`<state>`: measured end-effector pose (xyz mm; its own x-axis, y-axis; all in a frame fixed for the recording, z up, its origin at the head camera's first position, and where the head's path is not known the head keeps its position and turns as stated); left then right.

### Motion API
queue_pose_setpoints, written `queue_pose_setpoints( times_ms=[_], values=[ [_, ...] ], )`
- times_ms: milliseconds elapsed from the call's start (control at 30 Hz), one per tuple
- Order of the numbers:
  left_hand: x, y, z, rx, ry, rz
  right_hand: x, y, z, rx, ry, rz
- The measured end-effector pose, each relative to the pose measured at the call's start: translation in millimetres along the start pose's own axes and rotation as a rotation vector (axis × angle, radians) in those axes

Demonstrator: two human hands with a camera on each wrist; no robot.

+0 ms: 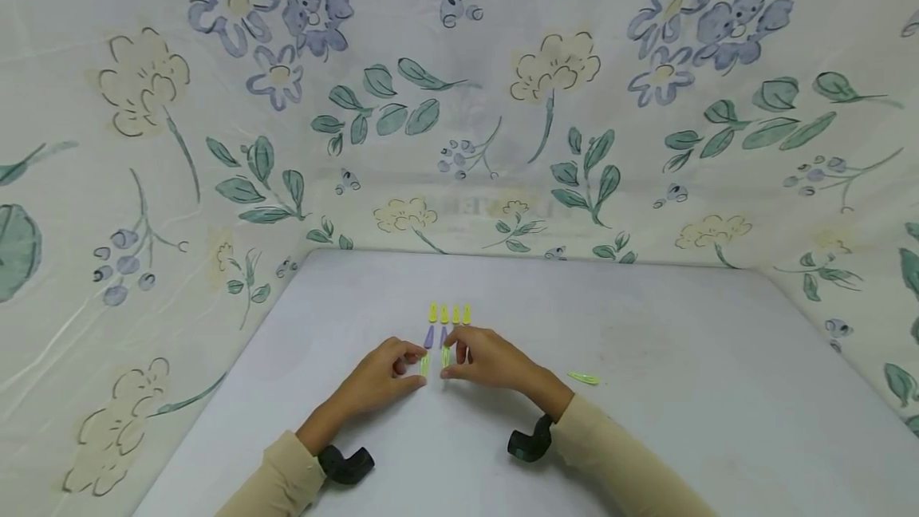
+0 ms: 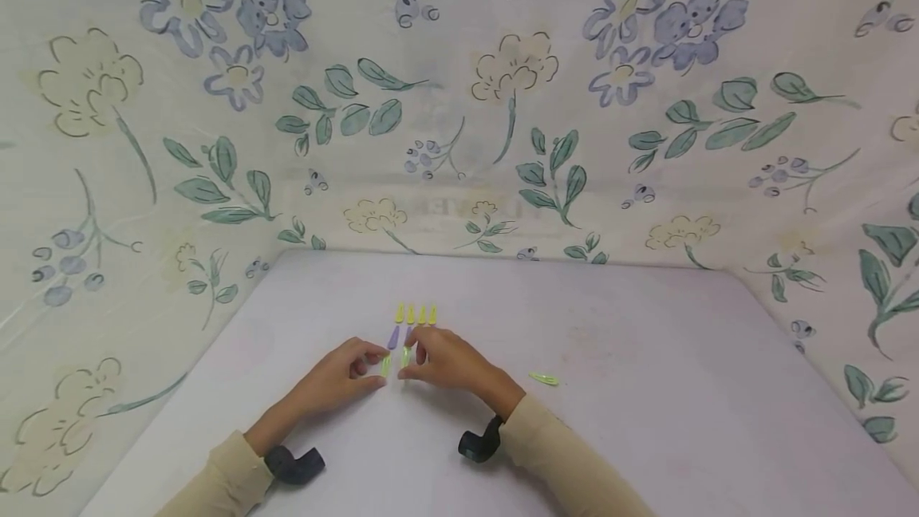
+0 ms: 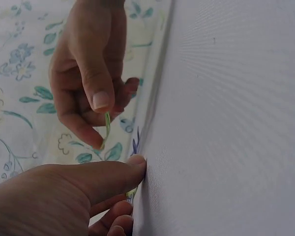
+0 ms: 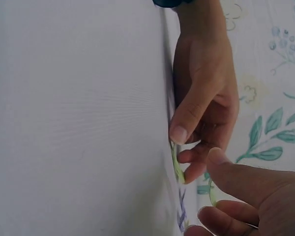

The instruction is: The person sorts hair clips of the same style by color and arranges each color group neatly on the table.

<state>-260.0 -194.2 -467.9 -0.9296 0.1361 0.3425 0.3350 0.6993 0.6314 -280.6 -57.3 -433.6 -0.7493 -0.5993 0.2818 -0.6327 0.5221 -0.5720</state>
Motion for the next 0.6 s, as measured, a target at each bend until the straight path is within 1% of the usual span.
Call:
queue_pose_setpoints(
  times_ms=[133,300,467,600],
  values=[
    [0.1,0.0,0.1,0.003,0.000,-0.008,0.8,4,7,0.010,0.000,-0.006],
    [0.3,2.3,1.1,0.000,-0.002,0.002,0.7,11,14,0.012,-0.001,0.000],
    [0.5,3.1,0.7,0.002,-0.001,0.017,0.7,15,17,0.006,0.015,0.017],
    [-0.9,1.8,-0.5,0.008,0.005,0.013,0.8,16,20,0.000,0.026,0.013]
  ],
)
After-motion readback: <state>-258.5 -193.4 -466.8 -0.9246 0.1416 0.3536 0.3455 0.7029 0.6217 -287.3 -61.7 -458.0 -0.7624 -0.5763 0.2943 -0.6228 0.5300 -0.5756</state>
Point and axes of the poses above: each hand's wrist, its own x-axis towards the middle knuckle, its own z-axis out of the palm, y = z × x, the point moved 10 cm from there along x, towards the middle knuckle, and after that the axes turned 12 degrees about y, right-handed, at the moved point
